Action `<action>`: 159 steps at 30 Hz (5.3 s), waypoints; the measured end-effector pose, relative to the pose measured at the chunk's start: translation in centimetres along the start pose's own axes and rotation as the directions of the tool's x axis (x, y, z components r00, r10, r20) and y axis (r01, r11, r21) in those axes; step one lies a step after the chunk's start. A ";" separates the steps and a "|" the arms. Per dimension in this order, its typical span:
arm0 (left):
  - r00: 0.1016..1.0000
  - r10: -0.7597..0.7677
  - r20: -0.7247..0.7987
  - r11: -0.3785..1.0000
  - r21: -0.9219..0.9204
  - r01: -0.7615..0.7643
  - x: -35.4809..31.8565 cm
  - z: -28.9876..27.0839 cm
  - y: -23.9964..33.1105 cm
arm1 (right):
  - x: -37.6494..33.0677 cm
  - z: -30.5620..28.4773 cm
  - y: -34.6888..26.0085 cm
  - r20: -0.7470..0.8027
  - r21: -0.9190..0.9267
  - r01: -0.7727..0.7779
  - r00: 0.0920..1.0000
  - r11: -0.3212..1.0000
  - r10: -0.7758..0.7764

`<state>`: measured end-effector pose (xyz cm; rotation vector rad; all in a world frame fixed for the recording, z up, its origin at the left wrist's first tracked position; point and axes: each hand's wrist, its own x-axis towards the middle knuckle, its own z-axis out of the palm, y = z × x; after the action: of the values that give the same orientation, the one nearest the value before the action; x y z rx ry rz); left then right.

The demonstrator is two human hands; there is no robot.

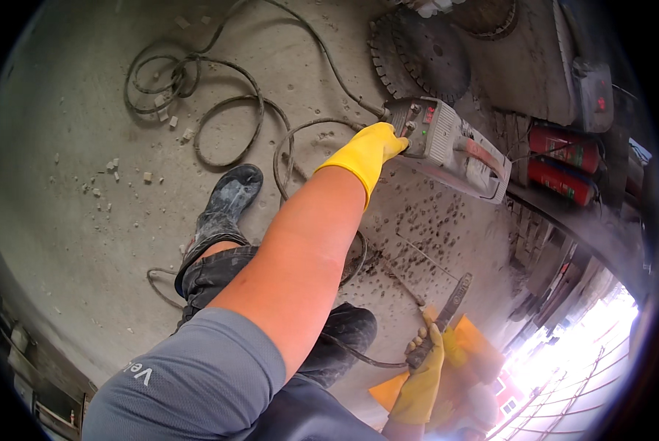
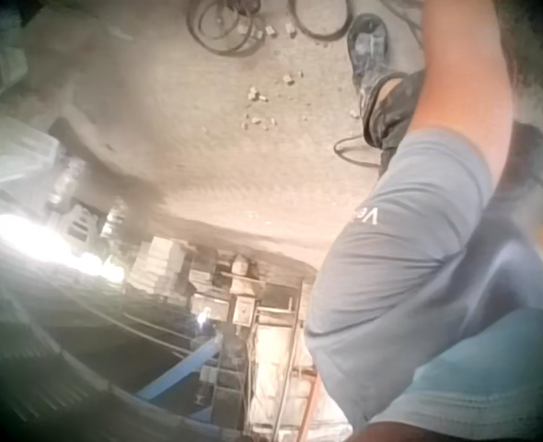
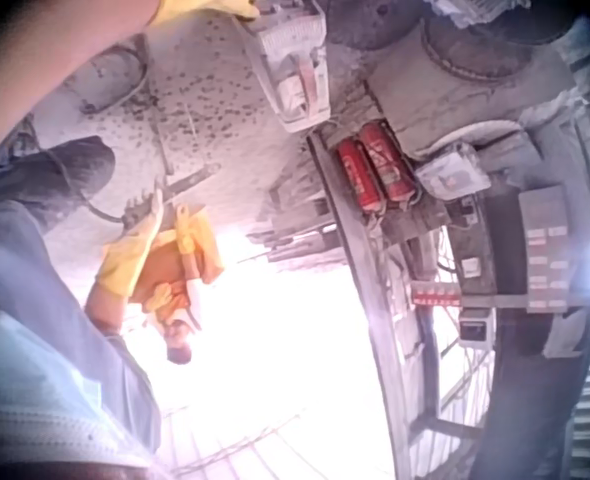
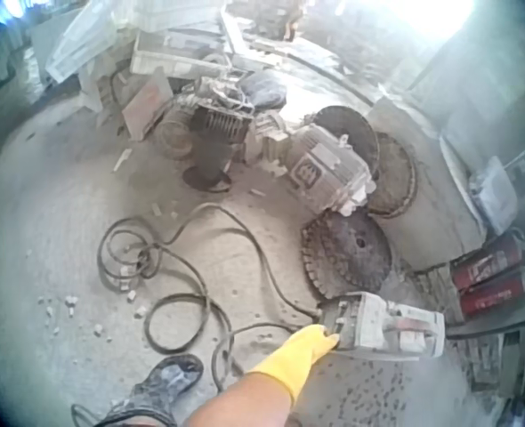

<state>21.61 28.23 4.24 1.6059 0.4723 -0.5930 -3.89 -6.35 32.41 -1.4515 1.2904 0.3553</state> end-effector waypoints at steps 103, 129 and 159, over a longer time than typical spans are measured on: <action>0.999 0.036 0.029 0.848 0.528 -0.046 0.1 -1.9 -9.4 | -1.7 -3.5 4.5 -0.092 -0.067 0.192 0.976 0.979 -0.198; 0.788 0.255 0.560 0.279 0.738 -0.614 -15.0 26.4 -5.2 | 2.5 -8.6 14.6 0.084 0.189 0.109 0.988 0.976 -0.126; 0.735 0.405 0.543 0.147 0.755 -0.639 -14.6 32.3 -9.9 | 4.4 -8.6 15.8 0.129 0.176 0.071 0.987 0.982 -0.095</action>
<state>0.78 -2.08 3.38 2.5733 -0.8380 -0.4555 -19.15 -12.60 23.86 -1.3086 1.1188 0.2762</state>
